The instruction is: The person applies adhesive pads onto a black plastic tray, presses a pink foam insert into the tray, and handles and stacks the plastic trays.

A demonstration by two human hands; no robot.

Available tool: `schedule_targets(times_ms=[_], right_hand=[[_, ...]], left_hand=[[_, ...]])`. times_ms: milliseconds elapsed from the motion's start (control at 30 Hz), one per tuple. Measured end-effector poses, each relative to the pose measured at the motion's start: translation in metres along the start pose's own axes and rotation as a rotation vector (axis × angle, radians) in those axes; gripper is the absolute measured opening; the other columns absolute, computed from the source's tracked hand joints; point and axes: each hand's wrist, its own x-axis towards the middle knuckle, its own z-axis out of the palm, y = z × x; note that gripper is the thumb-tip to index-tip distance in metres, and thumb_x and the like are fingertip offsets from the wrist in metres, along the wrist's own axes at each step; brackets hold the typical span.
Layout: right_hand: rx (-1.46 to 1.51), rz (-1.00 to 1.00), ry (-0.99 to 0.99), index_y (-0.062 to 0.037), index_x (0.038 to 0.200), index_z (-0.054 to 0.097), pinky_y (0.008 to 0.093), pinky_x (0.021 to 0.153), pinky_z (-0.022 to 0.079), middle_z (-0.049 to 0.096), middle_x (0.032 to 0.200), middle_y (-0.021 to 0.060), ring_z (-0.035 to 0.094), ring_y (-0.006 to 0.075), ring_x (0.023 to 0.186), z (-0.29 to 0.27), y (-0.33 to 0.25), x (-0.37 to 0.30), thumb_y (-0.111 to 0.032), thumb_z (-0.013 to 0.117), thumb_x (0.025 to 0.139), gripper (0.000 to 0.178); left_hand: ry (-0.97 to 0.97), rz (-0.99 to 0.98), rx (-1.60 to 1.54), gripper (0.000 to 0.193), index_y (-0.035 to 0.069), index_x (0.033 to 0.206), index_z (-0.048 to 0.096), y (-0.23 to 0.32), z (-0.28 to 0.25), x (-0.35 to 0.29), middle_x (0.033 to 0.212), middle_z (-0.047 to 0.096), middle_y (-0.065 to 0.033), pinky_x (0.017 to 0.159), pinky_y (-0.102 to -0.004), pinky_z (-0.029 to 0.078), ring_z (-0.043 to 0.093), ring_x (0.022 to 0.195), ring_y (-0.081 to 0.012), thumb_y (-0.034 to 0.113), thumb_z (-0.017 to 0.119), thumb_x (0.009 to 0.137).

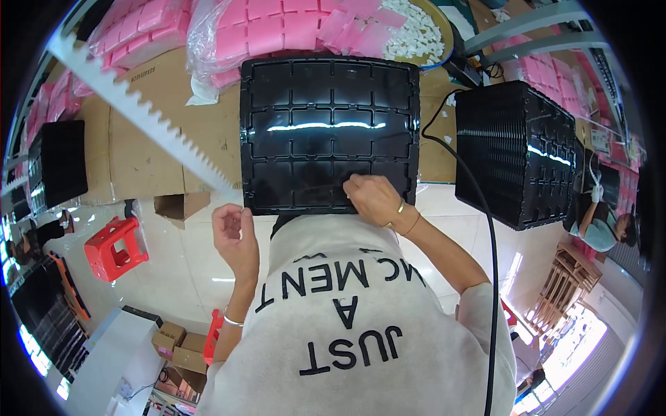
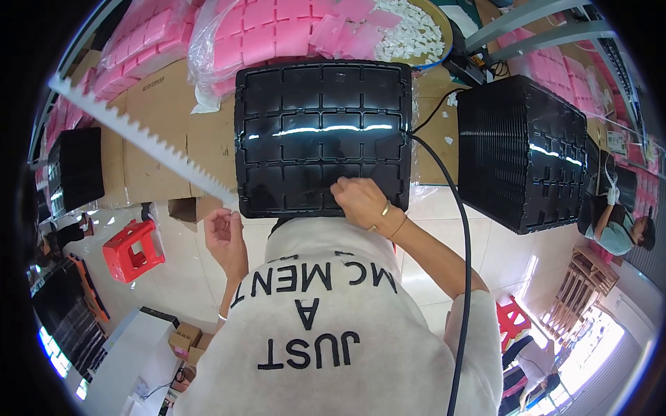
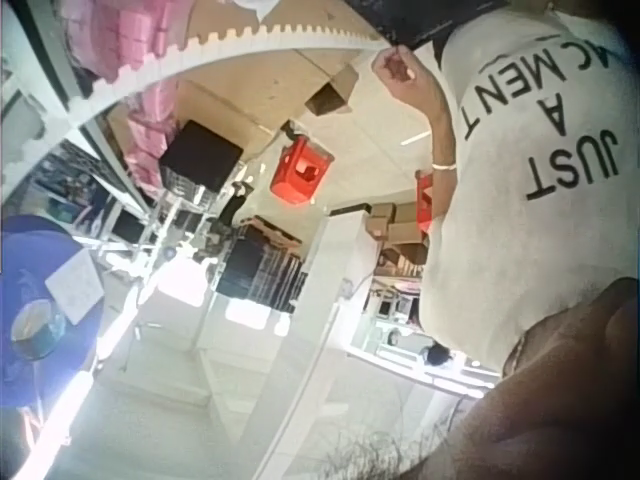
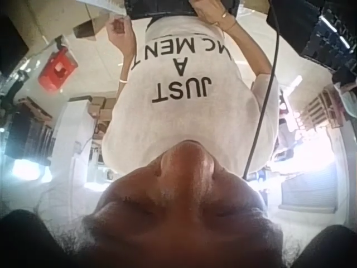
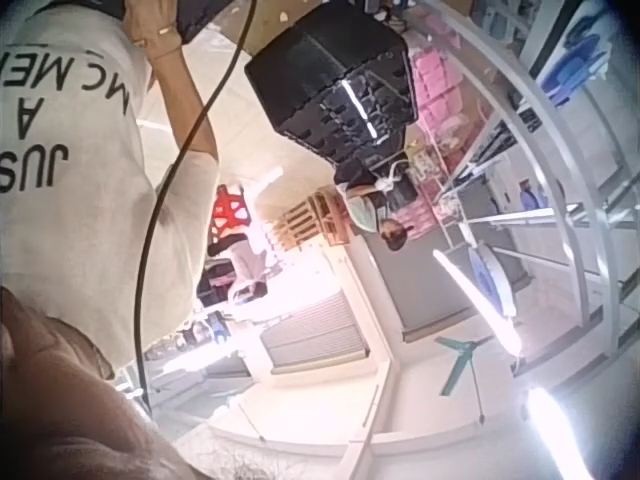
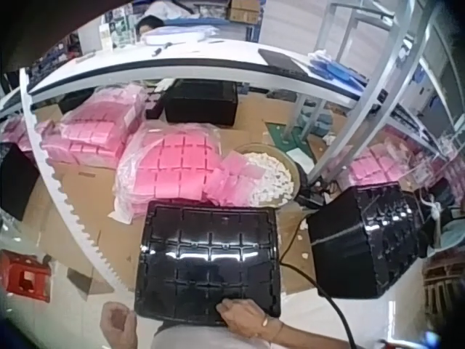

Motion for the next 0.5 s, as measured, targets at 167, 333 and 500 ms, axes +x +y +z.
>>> schedule_targets(times_ms=[167, 333, 500], right_hand=[[0.254, 0.087, 0.043, -0.0016, 0.085, 0.06, 0.0414, 0.064, 0.049, 0.06, 0.08, 0.0136, 0.062, 0.0335, 0.074, -0.029, 0.006, -0.011, -0.004, 0.062, 0.084, 0.004], [0.417, 0.228, -0.059, -0.0016, 0.084, 0.06, 0.0374, 0.067, 0.049, 0.063, 0.079, 0.0137, 0.062, 0.0308, 0.072, -0.064, 0.042, -0.041, -0.003, 0.063, 0.082, 0.004], [0.14, 0.475, 0.549, -0.0017, 0.093, 0.063, 0.0287, 0.064, 0.047, 0.062, 0.079, 0.0107, 0.06, 0.0181, 0.07, -0.12, 0.103, -0.047, -0.003, 0.061, 0.092, 0.003]], left_hand=[[-0.169, 0.082, -0.042, 0.009, 0.004, 0.096, 0.06, 0.014, 0.021, 0.019, 0.09, 0.053, 0.0009, 0.069, -0.0188, 0.043, 0.051, 0.077, -0.0051, -0.002, 0.065, 0.092], [-0.286, 0.139, -0.04, 0.008, 0.004, 0.097, 0.062, 0.033, 0.056, 0.051, 0.091, 0.055, 0.0, 0.07, -0.0191, 0.044, 0.053, 0.078, -0.0058, -0.001, 0.065, 0.092], [-0.423, 0.304, -0.022, 0.015, 0.002, 0.107, 0.064, 0.059, 0.125, 0.102, 0.098, 0.062, -0.003, 0.07, -0.0222, 0.047, 0.058, 0.082, -0.0084, 0.002, 0.064, 0.092]])
